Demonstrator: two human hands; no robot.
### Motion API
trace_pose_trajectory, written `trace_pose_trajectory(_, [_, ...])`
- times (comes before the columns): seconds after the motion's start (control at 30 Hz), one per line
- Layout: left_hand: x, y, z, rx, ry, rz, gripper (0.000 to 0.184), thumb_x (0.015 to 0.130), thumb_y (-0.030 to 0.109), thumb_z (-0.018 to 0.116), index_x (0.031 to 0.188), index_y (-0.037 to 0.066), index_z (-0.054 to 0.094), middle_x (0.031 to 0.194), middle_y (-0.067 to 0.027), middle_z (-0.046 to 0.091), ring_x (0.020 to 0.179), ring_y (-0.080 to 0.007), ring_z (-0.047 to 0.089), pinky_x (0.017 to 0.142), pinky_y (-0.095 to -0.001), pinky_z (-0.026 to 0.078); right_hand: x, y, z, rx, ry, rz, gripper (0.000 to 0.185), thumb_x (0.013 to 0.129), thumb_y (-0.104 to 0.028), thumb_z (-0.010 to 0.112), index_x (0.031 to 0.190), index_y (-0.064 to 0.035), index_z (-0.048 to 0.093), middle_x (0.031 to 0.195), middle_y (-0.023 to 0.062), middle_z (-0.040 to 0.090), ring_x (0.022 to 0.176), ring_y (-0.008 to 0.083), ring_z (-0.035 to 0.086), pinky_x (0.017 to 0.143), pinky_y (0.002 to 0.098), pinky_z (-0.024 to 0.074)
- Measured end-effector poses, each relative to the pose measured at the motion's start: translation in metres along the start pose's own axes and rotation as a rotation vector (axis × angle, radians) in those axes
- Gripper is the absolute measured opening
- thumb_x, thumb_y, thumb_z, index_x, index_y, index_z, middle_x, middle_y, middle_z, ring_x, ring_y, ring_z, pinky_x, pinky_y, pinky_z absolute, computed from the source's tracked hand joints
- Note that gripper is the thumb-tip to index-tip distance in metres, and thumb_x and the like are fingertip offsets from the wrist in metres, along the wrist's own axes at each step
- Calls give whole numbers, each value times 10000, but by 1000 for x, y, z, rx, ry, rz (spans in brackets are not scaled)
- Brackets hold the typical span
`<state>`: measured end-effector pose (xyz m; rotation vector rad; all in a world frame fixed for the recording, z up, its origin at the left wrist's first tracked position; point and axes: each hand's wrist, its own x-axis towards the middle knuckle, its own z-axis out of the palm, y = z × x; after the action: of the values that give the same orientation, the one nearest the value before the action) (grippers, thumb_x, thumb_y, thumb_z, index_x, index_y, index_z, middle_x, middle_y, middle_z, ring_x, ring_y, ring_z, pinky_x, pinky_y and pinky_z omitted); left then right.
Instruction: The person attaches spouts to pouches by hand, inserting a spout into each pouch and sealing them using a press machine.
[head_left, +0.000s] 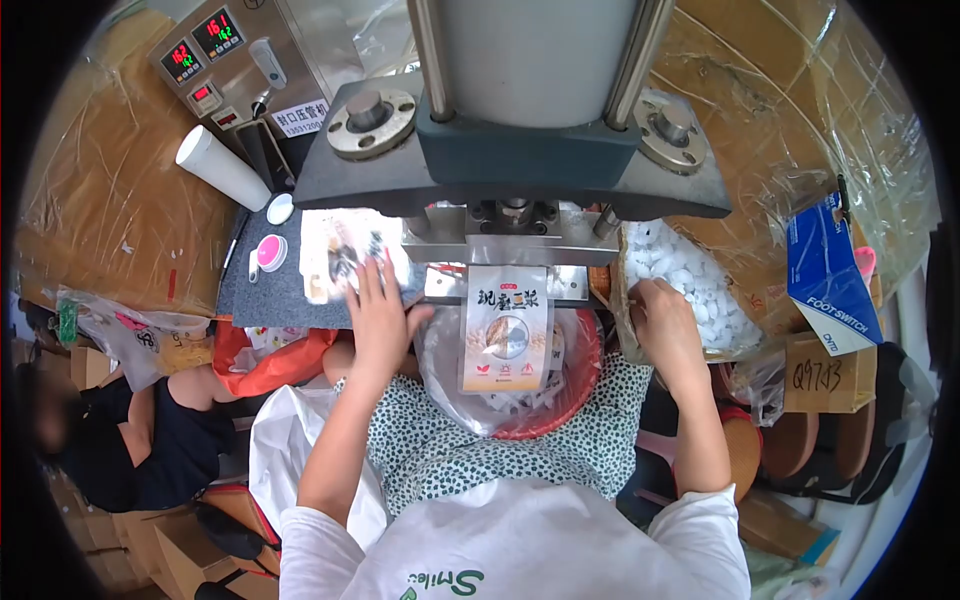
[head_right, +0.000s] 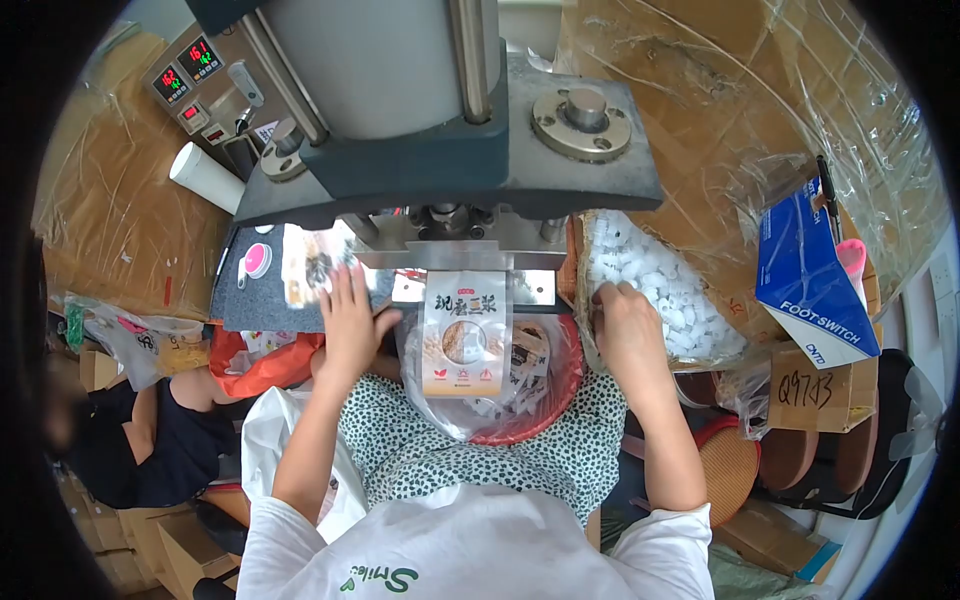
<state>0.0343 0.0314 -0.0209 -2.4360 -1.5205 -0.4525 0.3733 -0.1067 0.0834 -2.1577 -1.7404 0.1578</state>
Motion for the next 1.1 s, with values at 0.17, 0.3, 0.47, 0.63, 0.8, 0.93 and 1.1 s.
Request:
trace_pose_trajectory(0.17, [-22, -3, -31, -287, 42, -62, 523, 714, -62, 613, 1228, 23, 573, 1046, -159, 591, 970, -346, 571, 838, -418, 461, -6, 10, -7, 23, -122, 70, 190, 765, 23, 634, 953, 44, 649, 925, 249, 655, 931, 419, 632, 837, 478, 502])
trace_pose_trajectory(0.3, [-26, -3, -47, -465, 66, -135, 372, 689, -98, 600, 1039, 14, 663, 923, -166, 608, 890, -365, 605, 777, -447, 485, -3, 3, -13, -23, -56, 80, 194, 793, 5, 648, 984, 34, 671, 968, 228, 684, 892, 390, 667, 812, 450, 519])
trace_pose_trajectory(0.47, [-26, 37, -93, -575, 151, -4, 394, 640, -116, 589, 1008, -3, 671, 907, -185, 622, 841, -373, 619, 732, -444, 503, -10, -45, -21, 898, -61, -53, 214, 882, -54, 669, 1091, -15, 689, 968, 151, 718, 822, 223, 704, 735, 313, 541])
trace_pose_trajectory(0.63, [-24, 66, -118, -695, 45, 98, 402, 648, -107, 601, 1021, 28, 669, 912, -130, 625, 827, -327, 628, 704, -416, 508, -5, -89, 2, 699, 30, -500, 214, 867, -28, 674, 1081, -14, 668, 974, 136, 717, 867, 296, 714, 819, 377, 562])
trace_pose_trajectory(0.8, [-27, 70, -103, -862, -103, 168, 356, 671, -68, 644, 1013, 30, 666, 902, -137, 618, 823, -348, 636, 686, -418, 515, -7, -88, 10, 841, -199, -324, 255, 872, -31, 671, 1125, -6, 646, 1021, 138, 712, 918, 295, 711, 907, 367, 538])
trace_pose_trajectory(0.93, [-15, 84, -88, -1161, -547, -113, 171, 868, 57, 670, 1027, -5, 687, 873, -92, 667, 740, -173, 638, 632, -318, 496, -8, -78, 26, 1098, -207, -59, 293, 898, -31, 647, 1188, -1, 623, 1097, 151, 703, 995, 275, 703, 914, 350, 527])
trace_pose_trajectory(1.1, [21, 89, -48, -1606, -678, -502, 274, 946, 197, 658, 1054, -52, 691, 966, -66, 696, 803, -87, 631, 664, -239, 516, -9, -57, 9, 783, 5, -42, 310, 903, -73, 660, 1202, 1, 623, 1113, 183, 694, 1007, 288, 697, 852, 344, 537])
